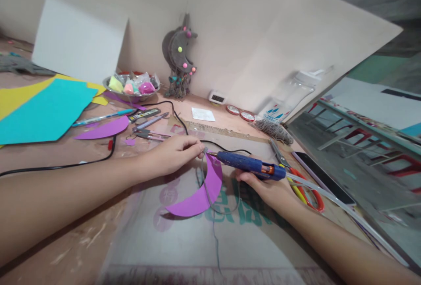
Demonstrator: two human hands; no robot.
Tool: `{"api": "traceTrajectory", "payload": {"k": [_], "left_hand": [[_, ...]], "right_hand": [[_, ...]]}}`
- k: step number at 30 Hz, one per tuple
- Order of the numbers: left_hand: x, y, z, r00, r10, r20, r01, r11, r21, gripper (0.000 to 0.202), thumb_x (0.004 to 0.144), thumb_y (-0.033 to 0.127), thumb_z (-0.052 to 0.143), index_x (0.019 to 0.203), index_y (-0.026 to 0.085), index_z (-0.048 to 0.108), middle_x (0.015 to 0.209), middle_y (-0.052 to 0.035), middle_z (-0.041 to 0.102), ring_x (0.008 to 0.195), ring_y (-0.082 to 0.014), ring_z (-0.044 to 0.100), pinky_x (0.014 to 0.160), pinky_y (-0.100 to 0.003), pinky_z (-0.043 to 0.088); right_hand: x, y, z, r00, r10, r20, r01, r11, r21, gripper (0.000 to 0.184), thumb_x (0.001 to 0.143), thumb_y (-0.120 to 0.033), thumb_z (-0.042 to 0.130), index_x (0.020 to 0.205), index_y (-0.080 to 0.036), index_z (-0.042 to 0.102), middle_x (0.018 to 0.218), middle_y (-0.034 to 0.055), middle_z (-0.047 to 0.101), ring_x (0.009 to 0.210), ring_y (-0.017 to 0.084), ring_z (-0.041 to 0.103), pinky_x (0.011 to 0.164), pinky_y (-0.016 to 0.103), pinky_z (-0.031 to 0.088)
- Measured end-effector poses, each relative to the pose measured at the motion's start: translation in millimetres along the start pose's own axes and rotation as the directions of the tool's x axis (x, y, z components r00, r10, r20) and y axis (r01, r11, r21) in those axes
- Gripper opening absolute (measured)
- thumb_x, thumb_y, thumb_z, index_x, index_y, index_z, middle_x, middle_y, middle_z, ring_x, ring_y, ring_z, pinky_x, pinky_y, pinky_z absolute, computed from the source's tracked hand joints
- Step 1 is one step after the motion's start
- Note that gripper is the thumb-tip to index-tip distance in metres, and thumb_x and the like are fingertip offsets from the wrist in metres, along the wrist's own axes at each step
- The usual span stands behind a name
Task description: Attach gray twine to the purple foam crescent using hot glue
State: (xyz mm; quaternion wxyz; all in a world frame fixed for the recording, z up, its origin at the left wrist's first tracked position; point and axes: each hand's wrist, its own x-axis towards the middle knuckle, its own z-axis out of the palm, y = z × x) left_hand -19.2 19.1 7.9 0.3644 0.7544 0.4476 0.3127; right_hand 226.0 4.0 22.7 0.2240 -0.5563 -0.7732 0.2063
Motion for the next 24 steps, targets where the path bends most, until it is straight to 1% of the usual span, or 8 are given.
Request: {"api": "traceTrajectory", "payload": {"k": [6,10,14,16,19,22,24], "left_hand": [[0.4,1.9,-0.5,1.000,-0.010,0.025,0.010,1.000,0.020,0.032,0.089,0.036,0.036,0.063,0.017,0.040,0.060,0.0038,0.040,0.055,-0.0099,0.039,0.052,-0.023,0.029],[0.2,3.3,-1.0,0.999,-0.028,0.033,0.027,0.999,0.026,0.032,0.089,0.035,0.037,0.063,0.017,0.039,0.061,0.0038,0.040,0.056,-0.0103,0.039,0.052,-0.023,0.028],[-0.4,3.8,-1.4,0.999,-0.031,0.038,0.030,1.000,0.005,0.031,0.089,0.035,0.036,0.065,0.017,0.042,0.061,0.0036,0.042,0.056,-0.0107,0.040,0.054,-0.024,0.029],[-0.5,3.9,-1.6,0.999,-0.035,0.039,0.035,0.999,0.007,0.031,0.089,0.035,0.036,0.064,0.017,0.042,0.061,0.0036,0.042,0.056,-0.0107,0.040,0.053,-0.024,0.029],[-0.3,3.5,-1.7,0.999,-0.034,0.032,0.033,0.999,0.026,0.032,0.089,0.036,0.036,0.064,0.017,0.041,0.061,0.0037,0.041,0.056,-0.0109,0.040,0.054,-0.024,0.028],[-0.1,2.5,-1.7,0.999,-0.014,0.031,0.013,0.999,0.039,0.032,0.089,0.036,0.036,0.064,0.017,0.042,0.062,0.0036,0.041,0.057,-0.0110,0.040,0.054,-0.024,0.029],[-0.2,2.0,-1.7,0.999,-0.004,0.033,0.003,0.999,0.039,0.032,0.089,0.036,0.037,0.065,0.017,0.042,0.062,0.0036,0.041,0.057,-0.0108,0.040,0.055,-0.024,0.029]], "right_hand": [[1.0,-3.3,0.1,1.000,-0.022,-0.009,0.022,0.997,0.069,0.027,0.075,-0.049,0.053,0.063,-0.025,0.061,0.070,0.0000,0.068,0.069,0.021,0.064,0.065,0.028,0.053],[0.9,-3.8,-0.4,1.000,-0.020,-0.020,0.022,0.998,0.066,0.028,0.076,-0.048,0.052,0.064,-0.024,0.060,0.071,0.0013,0.067,0.070,0.020,0.064,0.065,0.028,0.052],[-1.4,-1.7,-1.1,0.999,-0.019,0.032,0.017,0.998,0.061,0.028,0.075,-0.050,0.053,0.067,-0.024,0.059,0.068,0.0013,0.065,0.067,0.020,0.063,0.062,0.029,0.051],[-2.4,-0.5,-1.0,0.999,0.000,0.043,-0.002,0.999,0.044,0.028,0.073,-0.051,0.055,0.069,-0.023,0.060,0.067,0.0009,0.065,0.066,0.020,0.063,0.060,0.029,0.051],[-2.7,0.8,-0.3,0.999,0.032,0.022,-0.033,0.999,0.024,0.031,0.073,-0.053,0.055,0.071,-0.023,0.061,0.069,0.0017,0.067,0.067,0.021,0.063,0.061,0.030,0.051],[-1.4,0.2,0.3,0.999,0.046,0.006,-0.046,0.999,0.026,0.032,0.074,-0.053,0.054,0.067,-0.023,0.062,0.070,0.0023,0.067,0.069,0.021,0.064,0.064,0.030,0.051],[-0.2,-1.4,0.3,1.000,0.021,-0.004,-0.020,0.999,0.036,0.032,0.075,-0.052,0.053,0.064,-0.023,0.062,0.071,0.0017,0.067,0.070,0.020,0.063,0.066,0.030,0.051]]}}
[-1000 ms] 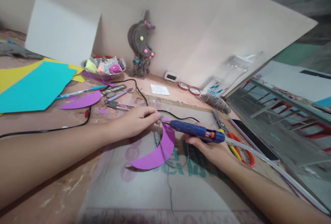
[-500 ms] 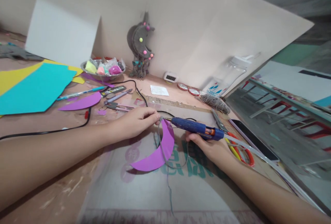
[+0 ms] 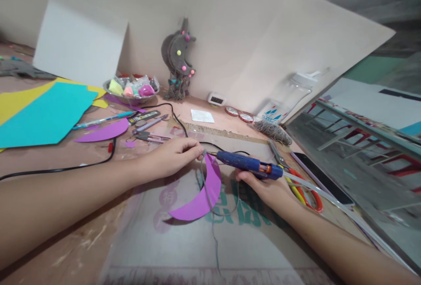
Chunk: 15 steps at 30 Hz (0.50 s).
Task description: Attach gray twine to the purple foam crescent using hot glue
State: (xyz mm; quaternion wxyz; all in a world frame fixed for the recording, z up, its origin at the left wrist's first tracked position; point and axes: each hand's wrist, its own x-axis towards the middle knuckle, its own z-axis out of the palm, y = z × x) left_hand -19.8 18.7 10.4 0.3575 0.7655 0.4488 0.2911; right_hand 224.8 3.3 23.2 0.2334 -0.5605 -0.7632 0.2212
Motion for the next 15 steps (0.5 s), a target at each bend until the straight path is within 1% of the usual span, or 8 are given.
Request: {"api": "traceTrajectory", "payload": {"k": [2,4,8,11,13,15], "left_hand": [[-0.3,-0.4,0.1,1.000,0.010,-0.001,-0.010,1.000,-0.007,0.032,0.090,0.036,0.037,0.065,0.017,0.043,0.063,0.0036,0.042,0.058,-0.0105,0.041,0.055,-0.023,0.030],[-0.7,-0.9,0.5,1.000,0.019,-0.002,-0.019,1.000,-0.019,0.032,0.090,0.037,0.037,0.066,0.017,0.043,0.064,0.0035,0.043,0.057,-0.0102,0.041,0.054,-0.023,0.031],[-1.0,-1.8,2.4,1.000,0.008,-0.017,-0.008,0.999,-0.050,0.033,0.089,0.038,0.037,0.065,0.017,0.043,0.061,0.0038,0.043,0.053,-0.0095,0.040,0.050,-0.022,0.029],[-1.0,-1.7,3.9,0.999,-0.034,-0.022,0.032,0.995,-0.091,0.033,0.088,0.039,0.039,0.063,0.018,0.043,0.057,0.0038,0.043,0.048,-0.0091,0.039,0.045,-0.022,0.027],[-1.3,-1.2,4.5,0.998,-0.056,-0.018,0.054,0.991,-0.123,0.032,0.087,0.039,0.040,0.064,0.018,0.046,0.056,0.0039,0.044,0.046,-0.0087,0.038,0.043,-0.022,0.026],[-1.7,-0.7,5.0,0.998,-0.069,-0.008,0.067,0.986,-0.152,0.031,0.087,0.039,0.040,0.066,0.018,0.048,0.055,0.0042,0.045,0.044,-0.0083,0.037,0.042,-0.022,0.025]], "right_hand": [[0.9,-1.7,-0.4,1.000,-0.029,-0.003,0.029,1.000,0.013,0.031,0.076,-0.050,0.052,0.063,-0.023,0.060,0.071,0.0010,0.067,0.069,0.019,0.063,0.067,0.029,0.051],[1.6,-1.9,-1.3,1.000,-0.031,0.001,0.031,0.999,0.018,0.031,0.077,-0.050,0.051,0.065,-0.023,0.060,0.073,0.0007,0.067,0.069,0.019,0.063,0.068,0.029,0.051],[3.5,3.6,-6.6,1.000,-0.007,-0.022,0.006,1.000,-0.025,0.032,0.078,-0.051,0.050,0.071,-0.023,0.063,0.080,0.0027,0.069,0.079,0.022,0.064,0.077,0.034,0.049],[5.2,6.8,-14.8,0.995,-0.068,-0.077,0.069,0.998,0.006,0.035,0.083,-0.050,0.045,0.076,-0.022,0.065,0.084,0.0032,0.069,0.085,0.022,0.063,0.082,0.034,0.047],[6.3,5.4,-21.3,0.986,-0.099,-0.132,0.107,0.993,0.054,0.037,0.086,-0.049,0.043,0.076,-0.021,0.066,0.086,0.0032,0.069,0.087,0.020,0.062,0.081,0.032,0.047],[9.1,1.5,-27.4,0.980,-0.090,-0.176,0.108,0.990,0.094,0.037,0.087,-0.048,0.044,0.076,-0.021,0.066,0.087,0.0036,0.069,0.088,0.019,0.061,0.075,0.029,0.048]]}}
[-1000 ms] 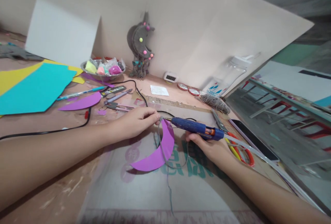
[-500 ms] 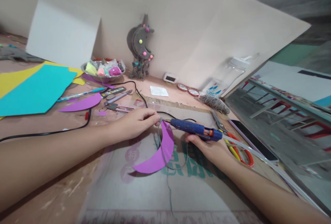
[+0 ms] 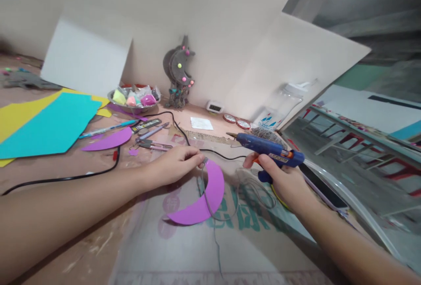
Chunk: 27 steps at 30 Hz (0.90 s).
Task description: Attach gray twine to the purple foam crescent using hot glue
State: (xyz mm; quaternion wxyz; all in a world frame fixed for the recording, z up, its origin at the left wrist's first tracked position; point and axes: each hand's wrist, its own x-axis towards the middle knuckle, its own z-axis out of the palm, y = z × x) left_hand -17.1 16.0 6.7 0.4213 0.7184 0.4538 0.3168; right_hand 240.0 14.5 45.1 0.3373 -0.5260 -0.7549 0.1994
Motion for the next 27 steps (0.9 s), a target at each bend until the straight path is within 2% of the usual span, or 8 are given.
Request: {"api": "traceTrajectory", "payload": {"k": [3,5,7,11,14,17,20,27], "left_hand": [[-0.2,-0.3,0.8,1.000,-0.004,0.011,0.004,0.999,-0.033,0.031,0.087,0.040,0.041,0.067,0.018,0.049,0.054,0.0046,0.045,0.043,-0.0083,0.039,0.041,-0.021,0.025],[0.1,-1.2,1.5,1.000,-0.003,0.014,0.004,0.998,-0.055,0.031,0.087,0.041,0.040,0.067,0.018,0.048,0.054,0.0046,0.045,0.043,-0.0082,0.039,0.041,-0.020,0.025],[0.6,-2.3,2.0,1.000,-0.003,0.015,0.004,0.997,-0.071,0.031,0.086,0.041,0.040,0.067,0.018,0.048,0.055,0.0043,0.045,0.044,-0.0082,0.039,0.040,-0.020,0.025],[1.0,-2.3,1.5,0.998,-0.035,0.044,0.039,0.994,-0.103,0.030,0.085,0.043,0.042,0.068,0.018,0.047,0.056,0.0041,0.044,0.045,-0.0087,0.039,0.038,-0.019,0.026],[0.4,0.6,0.4,0.999,-0.035,0.039,0.038,0.995,-0.091,0.030,0.084,0.043,0.042,0.066,0.018,0.045,0.055,0.0042,0.043,0.044,-0.0088,0.039,0.038,-0.019,0.025],[-0.2,3.5,0.0,0.999,-0.034,0.038,0.036,0.997,-0.074,0.030,0.084,0.042,0.041,0.065,0.018,0.043,0.054,0.0045,0.042,0.043,-0.0087,0.039,0.038,-0.020,0.025],[-0.5,4.4,0.3,0.997,-0.052,0.050,0.056,0.995,-0.080,0.030,0.084,0.042,0.040,0.065,0.019,0.043,0.053,0.0047,0.041,0.042,-0.0088,0.039,0.037,-0.020,0.024],[-1.2,3.5,0.8,0.995,-0.067,0.068,0.073,0.993,-0.089,0.030,0.084,0.044,0.040,0.068,0.020,0.044,0.054,0.0050,0.041,0.041,-0.0089,0.038,0.036,-0.020,0.025]], "right_hand": [[16.5,-4.9,-3.6,0.999,0.049,0.002,-0.049,0.999,0.001,0.035,0.085,-0.049,0.048,0.082,-0.020,0.068,0.089,0.0047,0.070,0.082,0.018,0.062,0.061,0.025,0.048],[37.5,-3.7,-2.1,0.996,0.092,0.017,-0.091,0.994,-0.062,0.035,0.081,-0.050,0.053,0.089,-0.020,0.069,0.089,0.0054,0.070,0.077,0.019,0.063,0.054,0.024,0.046],[65.3,1.9,3.3,0.995,0.095,-0.029,-0.099,0.983,-0.154,0.039,0.076,-0.052,0.058,0.094,-0.019,0.069,0.085,0.0057,0.070,0.075,0.019,0.062,0.053,0.024,0.045],[123.0,18.7,26.3,0.992,0.123,0.003,-0.119,0.960,-0.252,0.040,0.077,-0.051,0.057,0.089,-0.015,0.069,0.078,0.0065,0.069,0.069,0.018,0.061,0.055,0.025,0.044],[150.5,28.5,48.1,0.990,0.139,0.024,-0.128,0.956,-0.263,0.039,0.078,-0.049,0.057,0.091,-0.014,0.068,0.073,0.0057,0.068,0.064,0.016,0.060,0.053,0.024,0.042],[161.0,35.8,64.1,0.986,0.147,0.073,-0.121,0.951,-0.284,0.040,0.078,-0.050,0.058,0.088,-0.013,0.067,0.065,0.0054,0.067,0.060,0.015,0.058,0.053,0.024,0.041],[162.3,41.3,69.1,0.982,0.149,0.117,-0.105,0.942,-0.319,0.043,0.077,-0.053,0.058,0.083,-0.011,0.066,0.060,0.0064,0.065,0.058,0.016,0.058,0.055,0.024,0.042],[153.7,43.6,55.3,0.982,0.076,0.171,0.002,0.910,-0.415,0.046,0.081,-0.053,0.053,0.096,-0.011,0.064,0.083,0.0111,0.070,0.072,0.019,0.062,0.064,0.025,0.044]]}}
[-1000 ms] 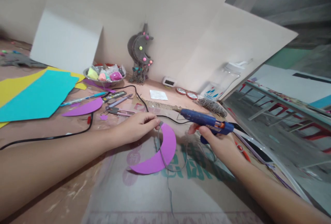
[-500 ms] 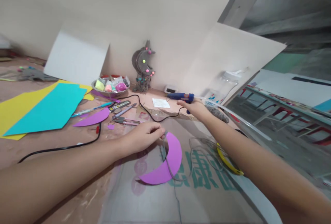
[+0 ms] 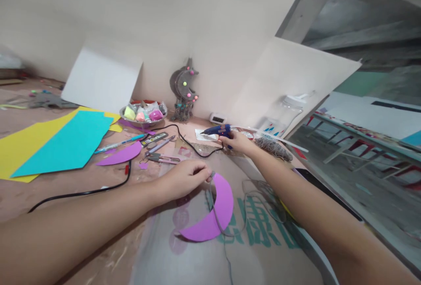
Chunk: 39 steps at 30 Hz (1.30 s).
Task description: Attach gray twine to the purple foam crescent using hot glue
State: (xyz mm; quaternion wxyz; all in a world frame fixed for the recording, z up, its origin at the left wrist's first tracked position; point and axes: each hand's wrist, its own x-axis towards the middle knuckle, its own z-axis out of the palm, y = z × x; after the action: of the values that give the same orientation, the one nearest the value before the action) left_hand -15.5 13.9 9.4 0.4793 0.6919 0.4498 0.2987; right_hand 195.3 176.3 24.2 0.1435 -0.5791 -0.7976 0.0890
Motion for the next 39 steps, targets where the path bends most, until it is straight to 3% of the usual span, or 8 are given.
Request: {"api": "traceTrajectory", "payload": {"k": [7,13,19,23,26,31,35,39], "left_hand": [[2.0,-3.6,0.3,0.999,0.037,-0.031,-0.036,0.999,0.028,0.032,0.084,0.045,0.041,0.067,0.019,0.046,0.055,0.0045,0.041,0.045,-0.0095,0.040,0.039,-0.020,0.025],[3.3,-5.7,-2.1,0.994,0.093,-0.051,-0.091,0.995,0.042,0.030,0.086,0.041,0.040,0.067,0.018,0.047,0.058,0.0036,0.044,0.048,-0.0102,0.040,0.042,-0.021,0.027],[5.7,-7.2,-5.2,0.968,0.179,-0.174,-0.169,0.983,0.075,0.031,0.086,0.037,0.041,0.064,0.017,0.047,0.061,0.0031,0.045,0.055,-0.0107,0.041,0.050,-0.021,0.032],[6.4,-9.3,-5.3,0.977,0.102,-0.188,-0.111,0.993,-0.038,0.029,0.087,0.039,0.039,0.070,0.018,0.047,0.057,0.0048,0.039,0.048,-0.0097,0.037,0.045,-0.021,0.027],[5.7,-8.4,-5.5,0.978,0.101,-0.185,-0.107,0.994,-0.023,0.027,0.087,0.038,0.040,0.069,0.018,0.046,0.057,0.0046,0.039,0.049,-0.0096,0.037,0.045,-0.021,0.027],[5.1,-5.5,-6.0,0.970,0.164,-0.177,-0.152,0.985,0.083,0.030,0.087,0.037,0.039,0.065,0.017,0.046,0.062,0.0028,0.043,0.056,-0.0108,0.041,0.050,-0.022,0.031],[5.4,-5.8,-6.3,0.974,0.166,-0.156,-0.144,0.979,0.143,0.031,0.087,0.036,0.039,0.066,0.016,0.049,0.064,0.0018,0.048,0.060,-0.0121,0.044,0.054,-0.022,0.033],[3.9,-4.5,-6.7,0.974,0.174,-0.143,-0.152,0.977,0.152,0.028,0.087,0.034,0.039,0.066,0.017,0.049,0.064,0.0028,0.048,0.059,-0.0113,0.044,0.054,-0.022,0.033]], "right_hand": [[-32.4,-6.5,-14.1,0.990,-0.108,-0.086,0.098,0.988,-0.119,0.042,0.083,-0.045,0.054,0.109,-0.013,0.061,0.111,0.0157,0.063,0.100,0.027,0.058,0.082,0.032,0.040],[-92.7,-39.5,-32.0,0.960,-0.225,-0.167,0.217,0.974,-0.065,0.030,0.089,-0.044,0.043,0.086,-0.018,0.057,0.085,0.0050,0.064,0.078,0.018,0.057,0.069,0.028,0.039],[-155.3,-73.1,-40.5,0.931,-0.269,0.245,0.275,0.961,0.012,0.037,0.083,-0.057,0.050,0.085,-0.020,0.055,0.073,0.0009,0.061,0.063,0.014,0.053,0.055,0.025,0.034],[-174.4,-79.2,-31.0,0.895,-0.330,0.300,0.380,0.917,-0.123,0.052,0.066,-0.065,0.064,0.090,-0.019,0.056,0.084,0.0048,0.063,0.074,0.020,0.057,0.061,0.027,0.035],[-179.8,-80.4,-20.1,0.870,-0.378,0.318,0.431,0.895,-0.116,0.022,0.082,-0.042,0.059,0.085,-0.020,0.055,0.082,0.0032,0.062,0.072,0.018,0.056,0.062,0.027,0.035],[-176.8,-83.9,-20.3,0.910,-0.310,0.275,0.249,0.939,0.236,0.015,0.092,-0.025,0.037,0.083,-0.021,0.049,0.073,0.0001,0.061,0.066,0.012,0.056,0.059,0.024,0.038],[-167.6,-81.2,-29.9,0.931,-0.224,0.287,-0.029,0.740,0.673,0.019,0.095,-0.038,0.030,0.086,-0.023,0.035,0.062,-0.0057,0.050,0.049,0.009,0.053,0.051,0.023,0.043],[-157.6,-71.7,-38.0,0.952,-0.159,0.260,-0.075,0.705,0.705,0.023,0.091,-0.046,0.037,0.097,-0.024,0.040,0.056,-0.0094,0.031,0.037,0.006,0.029,0.036,0.019,0.026]]}}
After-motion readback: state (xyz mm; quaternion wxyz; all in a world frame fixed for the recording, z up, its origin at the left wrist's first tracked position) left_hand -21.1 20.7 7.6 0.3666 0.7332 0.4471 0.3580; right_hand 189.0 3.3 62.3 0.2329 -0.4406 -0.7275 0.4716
